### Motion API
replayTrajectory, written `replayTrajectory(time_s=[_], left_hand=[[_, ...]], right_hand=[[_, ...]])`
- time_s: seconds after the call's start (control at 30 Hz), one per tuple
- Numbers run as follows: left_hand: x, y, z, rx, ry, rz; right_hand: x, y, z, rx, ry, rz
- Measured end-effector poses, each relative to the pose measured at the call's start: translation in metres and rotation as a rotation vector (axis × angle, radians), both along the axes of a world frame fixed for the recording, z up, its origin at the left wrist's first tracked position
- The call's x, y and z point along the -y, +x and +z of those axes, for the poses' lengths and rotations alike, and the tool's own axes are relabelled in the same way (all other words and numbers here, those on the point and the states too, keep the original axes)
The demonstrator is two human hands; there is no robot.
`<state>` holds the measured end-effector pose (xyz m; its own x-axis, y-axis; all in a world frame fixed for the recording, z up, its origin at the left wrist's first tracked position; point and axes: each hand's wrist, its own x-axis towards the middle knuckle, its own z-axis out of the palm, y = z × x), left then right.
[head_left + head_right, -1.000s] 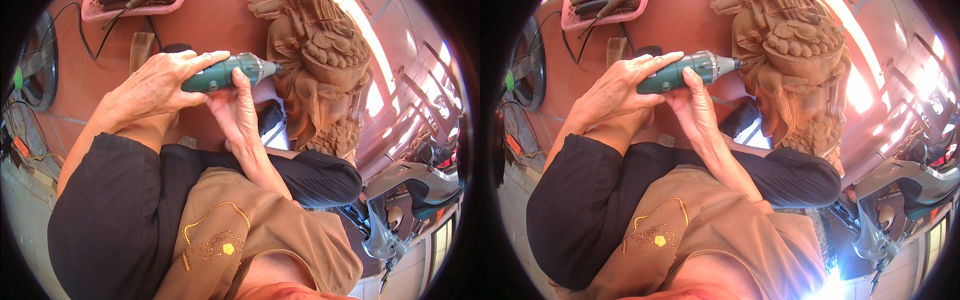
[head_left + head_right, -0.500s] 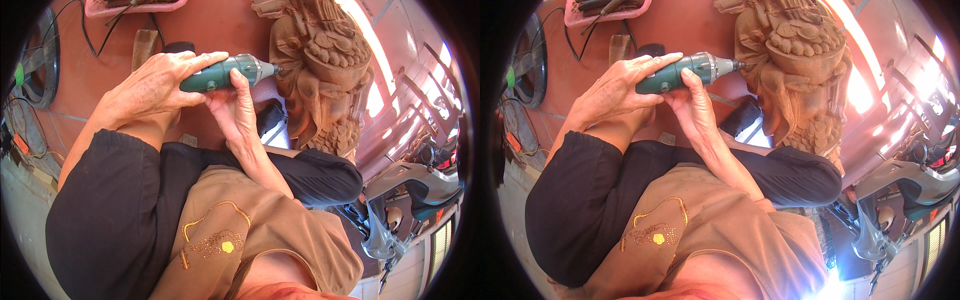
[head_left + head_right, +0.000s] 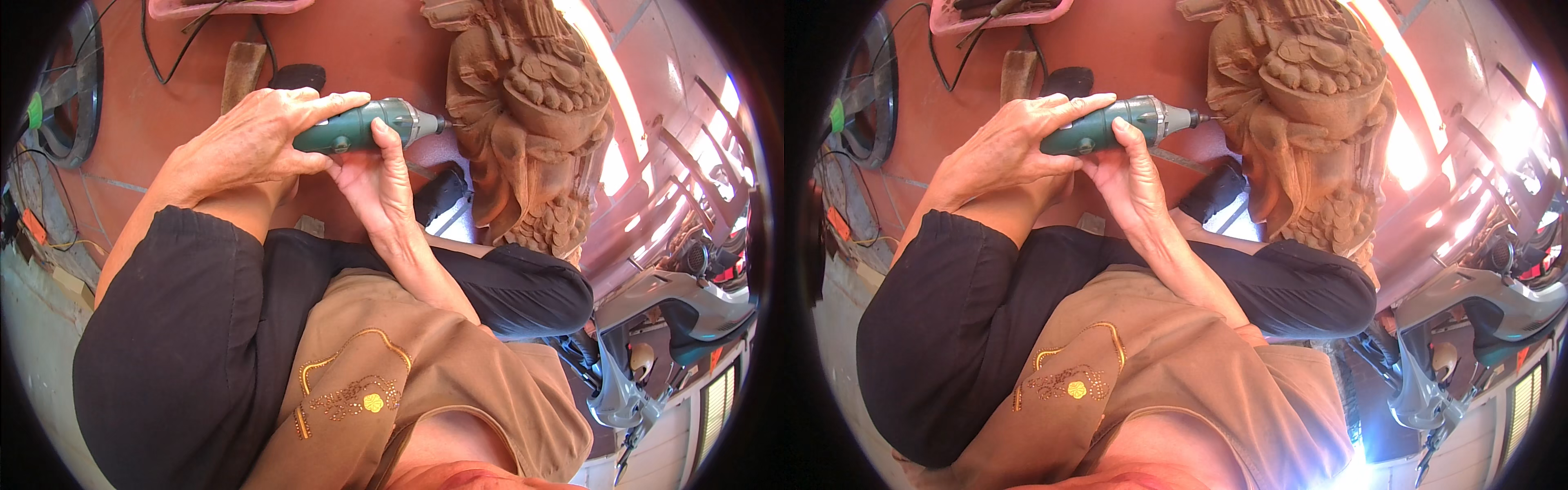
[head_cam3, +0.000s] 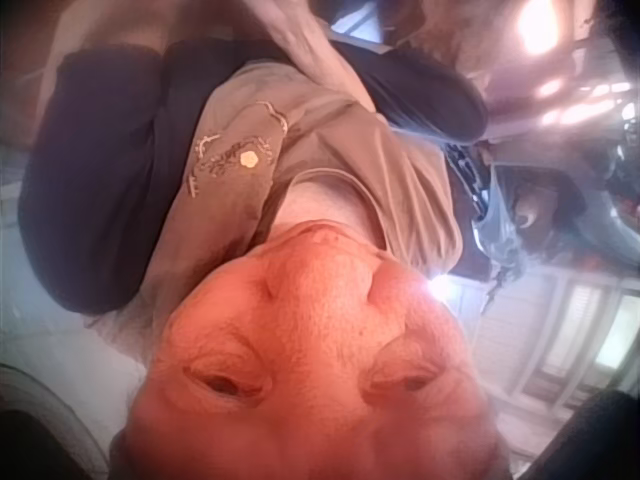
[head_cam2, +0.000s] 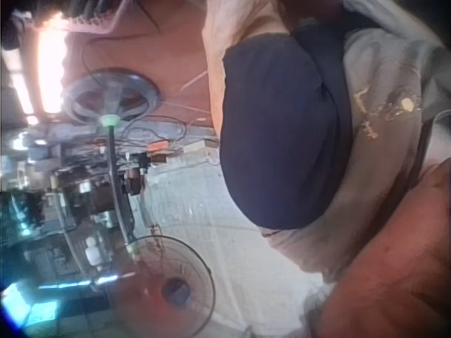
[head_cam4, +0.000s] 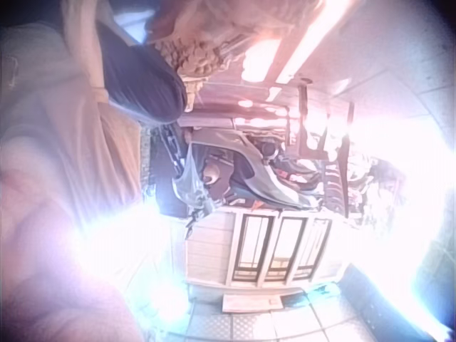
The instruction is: The person uses a handheld rotary tool to carve details into a wooden sculpture. They hold the tool with both hands and work on the upper section of the piece while sitting cross-legged on the floor.
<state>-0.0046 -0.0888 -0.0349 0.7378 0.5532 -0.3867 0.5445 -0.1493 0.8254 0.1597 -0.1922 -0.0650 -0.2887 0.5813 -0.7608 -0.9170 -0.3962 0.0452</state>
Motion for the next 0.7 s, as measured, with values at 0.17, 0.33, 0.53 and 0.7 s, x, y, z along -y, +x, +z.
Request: replayTrajectory(time_s=[0.17,0.33,0.53,0.7], left_hand=[[-0.001,0.001,0.002,0.029,0.027,0.021],[-0.003,0.004,0.009,0.062,-0.016,0.077],[-0.006,0.009,0.007,0.030,-0.059,0.075],[-0.009,0.014,0.003,0.034,-0.047,0.062]], right_hand=[[-0.002,0.000,0.002,-0.003,0.009,0.012],[-0.008,0.004,0.009,0.102,0.043,0.055],[-0.011,0.010,0.002,0.138,0.051,0.060],[-0.018,0.014,0.003,0.130,0.047,0.018]])
